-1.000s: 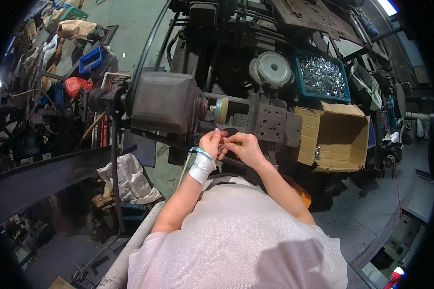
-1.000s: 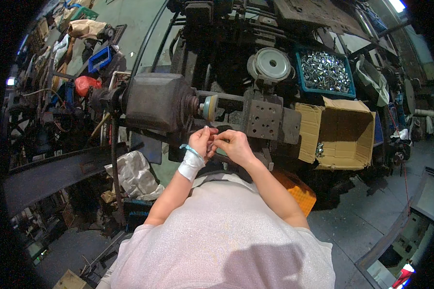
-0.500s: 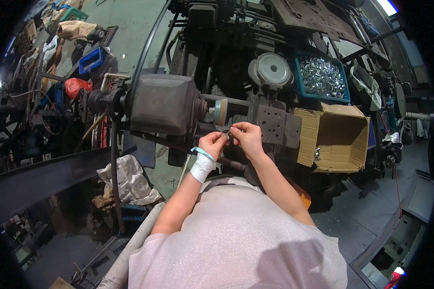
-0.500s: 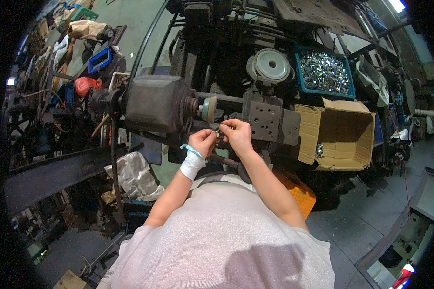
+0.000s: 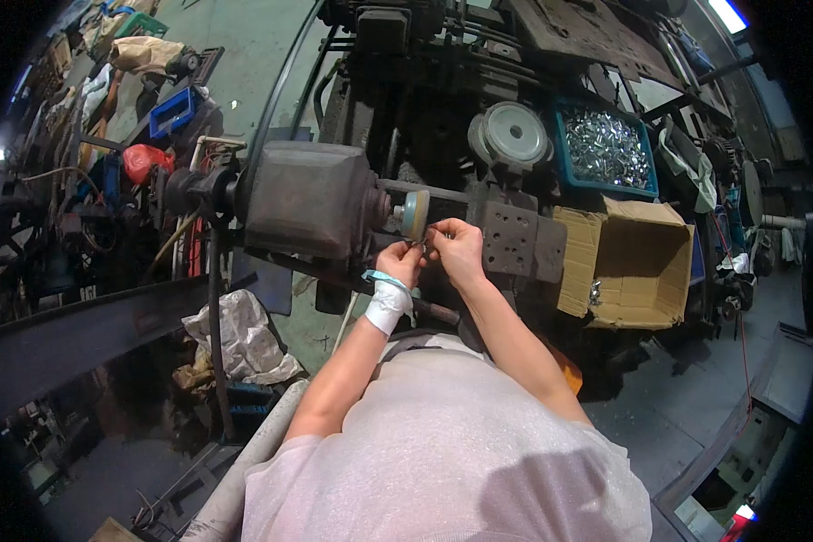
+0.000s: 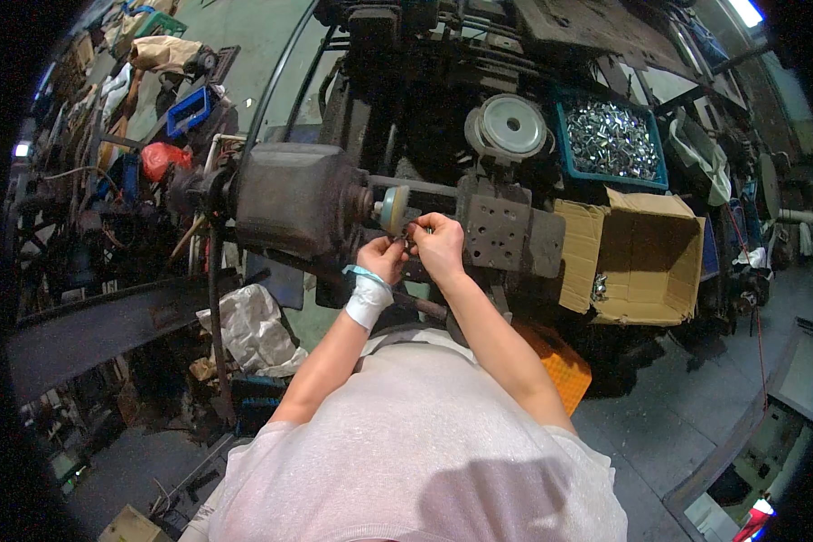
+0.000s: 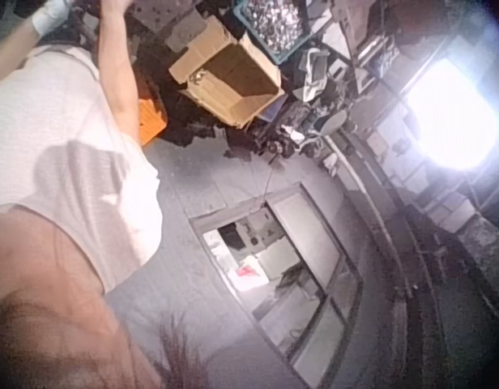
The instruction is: The person repeatedly picks small metal parts from a cardboard box and grinds them against a rotating bench grinder wheel. After grinding, the parts are placed into a blue plastic bin. The process is repeated for multiple parts throughout the clip.
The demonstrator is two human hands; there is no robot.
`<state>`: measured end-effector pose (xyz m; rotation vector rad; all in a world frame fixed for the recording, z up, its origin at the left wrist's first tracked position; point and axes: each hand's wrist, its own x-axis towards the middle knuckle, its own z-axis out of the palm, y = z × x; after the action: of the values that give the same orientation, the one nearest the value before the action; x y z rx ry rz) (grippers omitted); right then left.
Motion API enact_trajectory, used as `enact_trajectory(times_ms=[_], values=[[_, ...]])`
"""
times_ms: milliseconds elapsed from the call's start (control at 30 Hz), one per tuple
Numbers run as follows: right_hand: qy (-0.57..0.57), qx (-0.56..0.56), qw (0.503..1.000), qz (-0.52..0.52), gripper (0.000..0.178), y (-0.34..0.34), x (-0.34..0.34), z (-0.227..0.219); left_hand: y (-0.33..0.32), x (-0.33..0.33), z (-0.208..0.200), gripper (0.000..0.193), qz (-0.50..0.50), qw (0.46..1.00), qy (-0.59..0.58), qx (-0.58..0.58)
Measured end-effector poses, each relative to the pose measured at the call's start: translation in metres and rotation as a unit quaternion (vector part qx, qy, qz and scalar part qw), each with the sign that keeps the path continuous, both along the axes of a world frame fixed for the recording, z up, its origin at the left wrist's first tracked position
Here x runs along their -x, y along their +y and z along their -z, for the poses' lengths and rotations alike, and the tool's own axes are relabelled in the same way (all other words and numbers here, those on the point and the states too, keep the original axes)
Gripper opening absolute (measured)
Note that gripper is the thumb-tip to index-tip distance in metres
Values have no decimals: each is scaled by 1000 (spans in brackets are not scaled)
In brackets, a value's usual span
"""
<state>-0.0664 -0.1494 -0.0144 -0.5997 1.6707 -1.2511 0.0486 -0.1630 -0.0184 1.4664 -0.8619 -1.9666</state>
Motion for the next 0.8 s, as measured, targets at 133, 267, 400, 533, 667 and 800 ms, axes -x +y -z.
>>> enact_trajectory(times_ms=[133, 267, 400, 533, 667, 800], values=[[-2, 3, 1000, -5, 10, 2, 0, 0, 2, -1, 8, 20, -10, 1000, 21, -3], [-11, 16, 1000, -10, 10, 12, 6, -8, 7, -14, -8, 25, 66, 997, 33, -32], [-160, 11, 987, -25, 13, 24, 10, -17, 10, -23, -9, 24, 40, 970, 185, -150], [-168, 22, 985, -23, 13, 29, 7, -17, 9, -24, 5, 19, 42, 968, 207, -136], [-116, -16, 993, -10, 12, 27, 3, -17, 11, -18, 5, 13, 19, 989, 128, -77], [-46, 2, 999, -7, 12, 21, 2, -6, 7, -13, -6, 12, 37, 995, 75, -48]])
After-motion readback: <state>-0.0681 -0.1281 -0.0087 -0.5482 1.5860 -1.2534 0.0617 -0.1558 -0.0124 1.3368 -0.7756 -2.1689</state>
